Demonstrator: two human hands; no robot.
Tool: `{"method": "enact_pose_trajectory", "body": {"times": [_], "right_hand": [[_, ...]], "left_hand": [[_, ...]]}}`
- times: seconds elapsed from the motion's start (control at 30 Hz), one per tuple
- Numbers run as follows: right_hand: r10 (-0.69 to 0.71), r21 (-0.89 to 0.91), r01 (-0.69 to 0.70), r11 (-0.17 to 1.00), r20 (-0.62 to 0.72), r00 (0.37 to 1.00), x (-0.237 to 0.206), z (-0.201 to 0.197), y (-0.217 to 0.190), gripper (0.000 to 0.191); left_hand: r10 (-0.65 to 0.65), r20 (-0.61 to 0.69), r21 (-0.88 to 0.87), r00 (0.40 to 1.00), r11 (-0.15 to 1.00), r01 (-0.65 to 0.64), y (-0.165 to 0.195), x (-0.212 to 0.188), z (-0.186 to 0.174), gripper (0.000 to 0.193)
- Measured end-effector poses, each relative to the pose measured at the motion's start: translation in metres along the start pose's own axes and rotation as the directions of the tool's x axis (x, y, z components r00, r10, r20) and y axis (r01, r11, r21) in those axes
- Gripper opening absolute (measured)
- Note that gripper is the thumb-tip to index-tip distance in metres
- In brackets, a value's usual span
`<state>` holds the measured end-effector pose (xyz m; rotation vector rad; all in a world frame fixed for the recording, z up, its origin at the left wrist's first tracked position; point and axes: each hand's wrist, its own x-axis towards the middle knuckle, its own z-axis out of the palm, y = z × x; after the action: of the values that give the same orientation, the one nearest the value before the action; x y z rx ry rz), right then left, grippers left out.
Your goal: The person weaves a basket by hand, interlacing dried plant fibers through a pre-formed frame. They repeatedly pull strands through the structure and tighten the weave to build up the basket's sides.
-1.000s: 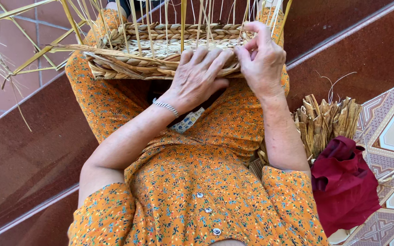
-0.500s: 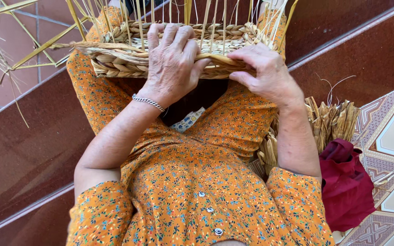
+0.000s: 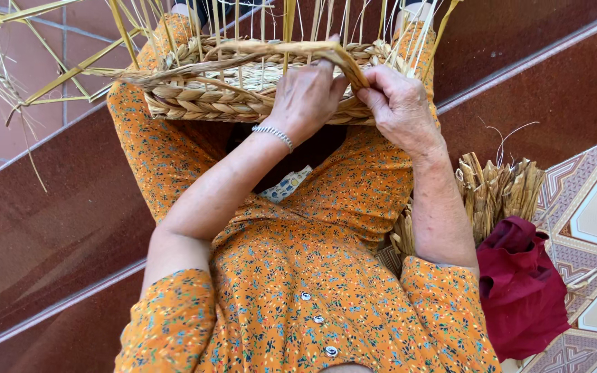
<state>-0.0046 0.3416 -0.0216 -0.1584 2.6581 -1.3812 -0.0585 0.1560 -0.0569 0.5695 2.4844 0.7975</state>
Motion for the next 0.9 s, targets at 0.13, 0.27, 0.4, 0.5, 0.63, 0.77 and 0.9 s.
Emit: {"method": "enact_pose_trajectory", "body": {"times": [0.13, 0.27, 0.4, 0.5, 0.63, 0.77, 0.9], "right_hand": [[-0.102, -0.018, 0.101, 0.995, -0.042, 0.994, 0.0, 0.001, 0.001, 0.013], [-0.115, 0.002, 0.115, 0.993, -0.094, 0.989, 0.001, 0.006, 0.003, 0.013], [-0.148, -0.035, 0.144, 0.989, -0.176, 0.973, 0.006, 0.016, 0.004, 0.019], [-0.07, -0.17, 0.035, 0.985, -0.202, 0.977, 0.009, 0.022, 0.003, 0.014], [-0.292, -0.281, 0.25, 0.927, -0.12, 0.949, 0.006, 0.017, 0.0, 0.008], [-0.262, -0.215, 0.256, 0.942, 0.001, 0.965, 0.003, 0.008, -0.002, 0.005], [-0.21, -0.259, 0.168, 0.951, -0.144, 0.967, 0.005, 0.024, 0.003, 0.009]], "left_hand": [[0.22, -0.538, -0.225, 0.814, 0.893, -0.39, 0.0, 0.017, -0.002, 0.02], [-0.145, -0.348, -0.77, 0.926, 0.608, -0.195, -0.007, -0.003, -0.005, 0.024], [-0.172, 0.148, -0.979, 0.974, -0.167, 0.119, -0.008, -0.048, -0.008, 0.046], [0.0, 0.162, -0.943, 0.987, -0.296, 0.155, -0.006, -0.077, -0.008, 0.048], [0.194, -0.314, -0.801, 0.929, 0.472, -0.369, -0.016, -0.084, -0.015, 0.04], [0.413, -0.417, 0.229, 0.81, 0.91, -0.346, -0.044, -0.065, -0.031, 0.061], [0.427, -0.359, 0.483, 0.83, 0.846, -0.226, -0.069, -0.059, -0.03, 0.03]]}}
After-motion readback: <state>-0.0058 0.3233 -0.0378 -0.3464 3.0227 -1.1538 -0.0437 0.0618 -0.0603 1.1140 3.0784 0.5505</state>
